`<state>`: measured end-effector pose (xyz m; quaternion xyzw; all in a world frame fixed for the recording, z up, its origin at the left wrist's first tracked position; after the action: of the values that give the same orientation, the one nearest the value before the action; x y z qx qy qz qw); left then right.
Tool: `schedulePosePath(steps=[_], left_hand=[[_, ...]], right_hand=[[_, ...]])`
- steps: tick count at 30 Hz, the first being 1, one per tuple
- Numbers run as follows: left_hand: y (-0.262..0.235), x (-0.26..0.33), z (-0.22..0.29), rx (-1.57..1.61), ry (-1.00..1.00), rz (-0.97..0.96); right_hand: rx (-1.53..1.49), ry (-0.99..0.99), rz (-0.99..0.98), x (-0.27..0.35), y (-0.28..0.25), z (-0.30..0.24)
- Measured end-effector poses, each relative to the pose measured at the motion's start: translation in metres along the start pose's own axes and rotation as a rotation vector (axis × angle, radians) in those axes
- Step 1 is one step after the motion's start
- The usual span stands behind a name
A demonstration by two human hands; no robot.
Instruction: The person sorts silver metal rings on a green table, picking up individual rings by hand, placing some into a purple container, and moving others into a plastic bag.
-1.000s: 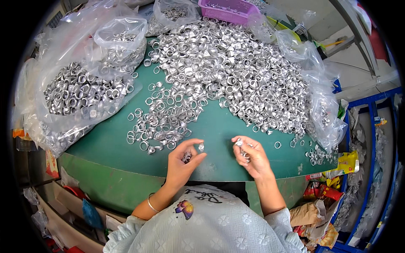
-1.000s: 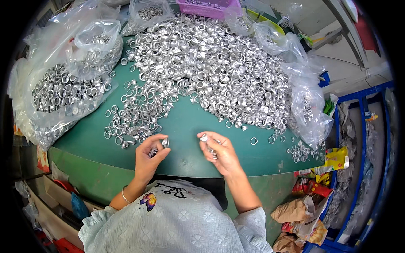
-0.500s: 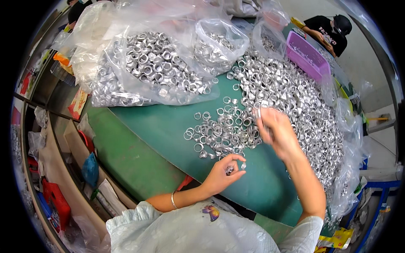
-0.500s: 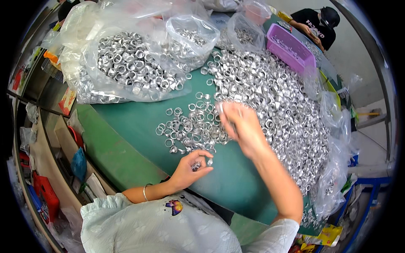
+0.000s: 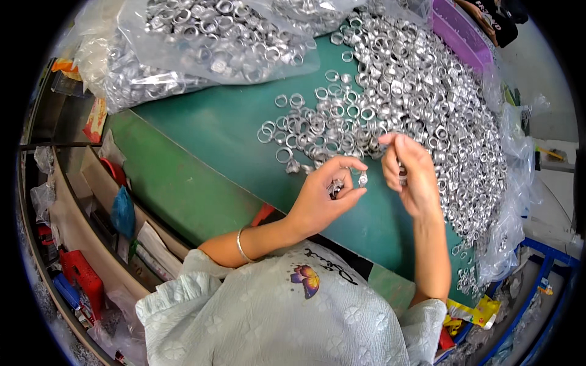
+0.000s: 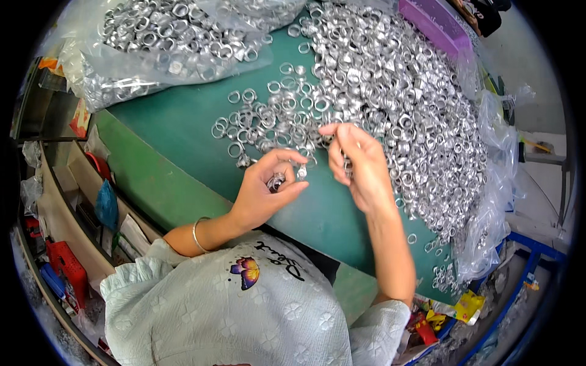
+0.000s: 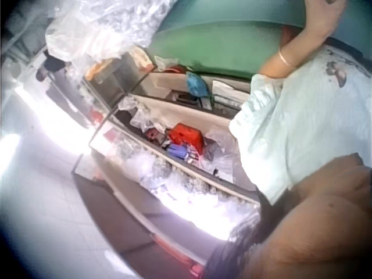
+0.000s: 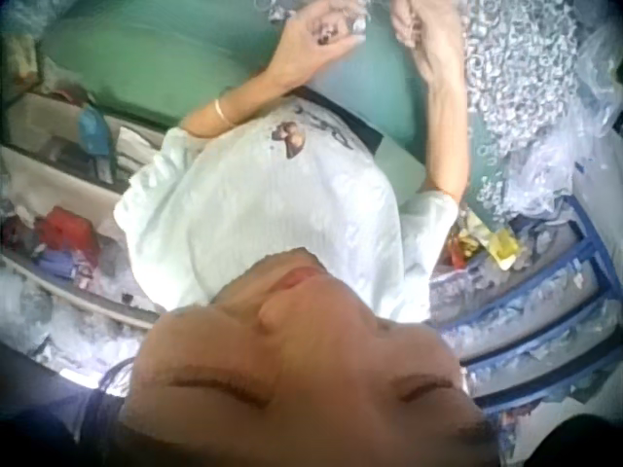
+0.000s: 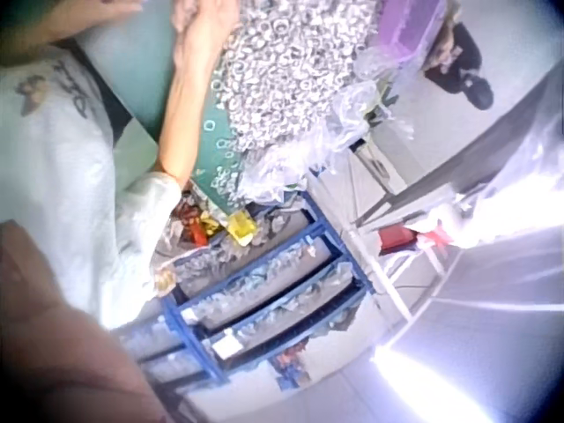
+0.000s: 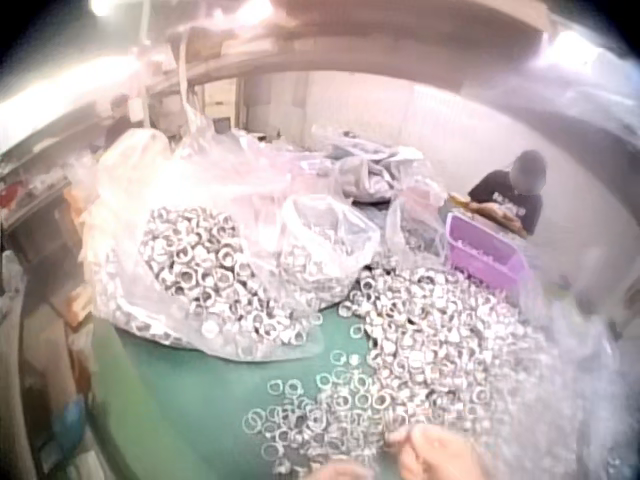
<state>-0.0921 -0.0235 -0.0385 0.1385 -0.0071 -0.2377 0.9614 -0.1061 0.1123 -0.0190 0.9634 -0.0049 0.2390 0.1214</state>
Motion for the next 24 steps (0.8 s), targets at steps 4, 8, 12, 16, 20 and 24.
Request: schedulePosePath(steps=[4,8,12,16,20,24], left_hand=[[0.012,0.004,-0.004,-0.045,-0.022,-0.049],[0.021,0.006,-0.005,-0.052,-0.052,-0.101],[0.025,0.010,-0.007,-0.060,-0.069,-0.128],[0.029,0.012,-0.011,-0.066,-0.059,-0.144],[0.031,0.012,-0.018,-0.025,-0.087,-0.146],[0.034,0.015,-0.016,-0.136,-0.069,-0.204]], right_hand=[[-0.217,-0.007,0.031,0.037,-0.010,0.045],[-0.314,-0.005,0.035,0.053,-0.006,0.072],[-0.296,-0.017,0.000,0.059,-0.002,0.081],[-0.331,-0.029,-0.021,0.062,-0.001,0.082],[-0.401,-0.014,0.039,0.062,-0.002,0.084],[-0.399,-0.020,0.116,0.063,-0.002,0.084]])
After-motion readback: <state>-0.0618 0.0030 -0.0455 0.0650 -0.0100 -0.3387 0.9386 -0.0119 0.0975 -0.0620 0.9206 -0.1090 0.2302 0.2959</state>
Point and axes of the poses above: each hand's wrist, its own x-axis away from the middle knuckle, its own y-axis out of the palm, z = x × y, the point moved 7 cm from there along -x, towards the middle knuckle, and after that the axes turned 4 degrees about y, right-handed, at the moved point
